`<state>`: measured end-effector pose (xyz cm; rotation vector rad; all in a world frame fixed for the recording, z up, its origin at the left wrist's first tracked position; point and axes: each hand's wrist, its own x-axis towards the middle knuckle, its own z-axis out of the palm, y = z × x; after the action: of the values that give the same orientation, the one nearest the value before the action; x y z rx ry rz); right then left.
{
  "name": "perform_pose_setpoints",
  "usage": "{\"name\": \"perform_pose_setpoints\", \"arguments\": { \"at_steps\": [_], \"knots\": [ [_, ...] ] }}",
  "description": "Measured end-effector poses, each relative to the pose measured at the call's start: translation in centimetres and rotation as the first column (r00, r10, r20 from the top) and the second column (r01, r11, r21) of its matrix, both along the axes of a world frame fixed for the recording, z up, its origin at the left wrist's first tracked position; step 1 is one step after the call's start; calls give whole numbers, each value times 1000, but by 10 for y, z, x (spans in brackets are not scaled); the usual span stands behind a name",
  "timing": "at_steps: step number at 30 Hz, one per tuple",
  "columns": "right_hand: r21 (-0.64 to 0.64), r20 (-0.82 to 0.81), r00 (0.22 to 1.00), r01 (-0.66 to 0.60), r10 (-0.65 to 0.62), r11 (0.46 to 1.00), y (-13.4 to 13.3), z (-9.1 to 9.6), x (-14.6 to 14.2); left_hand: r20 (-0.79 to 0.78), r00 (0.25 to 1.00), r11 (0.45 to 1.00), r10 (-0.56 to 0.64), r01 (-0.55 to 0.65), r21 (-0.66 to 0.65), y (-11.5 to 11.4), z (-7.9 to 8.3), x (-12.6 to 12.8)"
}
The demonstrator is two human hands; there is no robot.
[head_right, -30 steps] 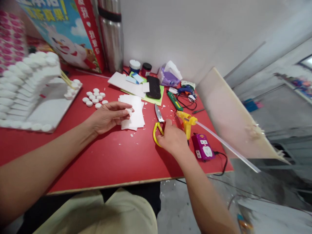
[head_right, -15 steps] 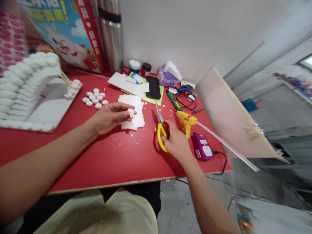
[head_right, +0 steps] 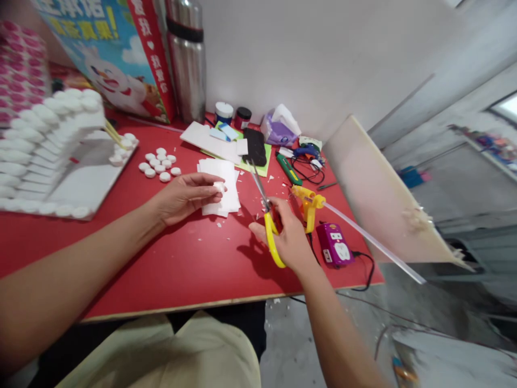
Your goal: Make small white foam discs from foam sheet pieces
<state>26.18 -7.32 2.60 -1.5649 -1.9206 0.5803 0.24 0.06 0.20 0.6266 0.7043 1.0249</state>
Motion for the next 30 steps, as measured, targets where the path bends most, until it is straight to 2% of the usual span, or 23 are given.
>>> {"name": "perform_pose_setpoints", "arguments": {
  "at_steps": [4,11,22,30],
  "knots": [
    [4,113,992,-48,47,999,-4,0,-11,38,999,999,1,1,-41,1,-1,-1],
    [117,320,942,-144,100,983,0,-7,-32,41,999,997,13,-10,-77,2,0,0],
    [92,349,936,-91,53,992,6,-10,-48,58,997,998,-52,50,44,0,-6,3],
    [55,455,890,-67,35,996,6,-10,-51,18,999,998,-40,39,39,0,-5,2]
  ]
}}
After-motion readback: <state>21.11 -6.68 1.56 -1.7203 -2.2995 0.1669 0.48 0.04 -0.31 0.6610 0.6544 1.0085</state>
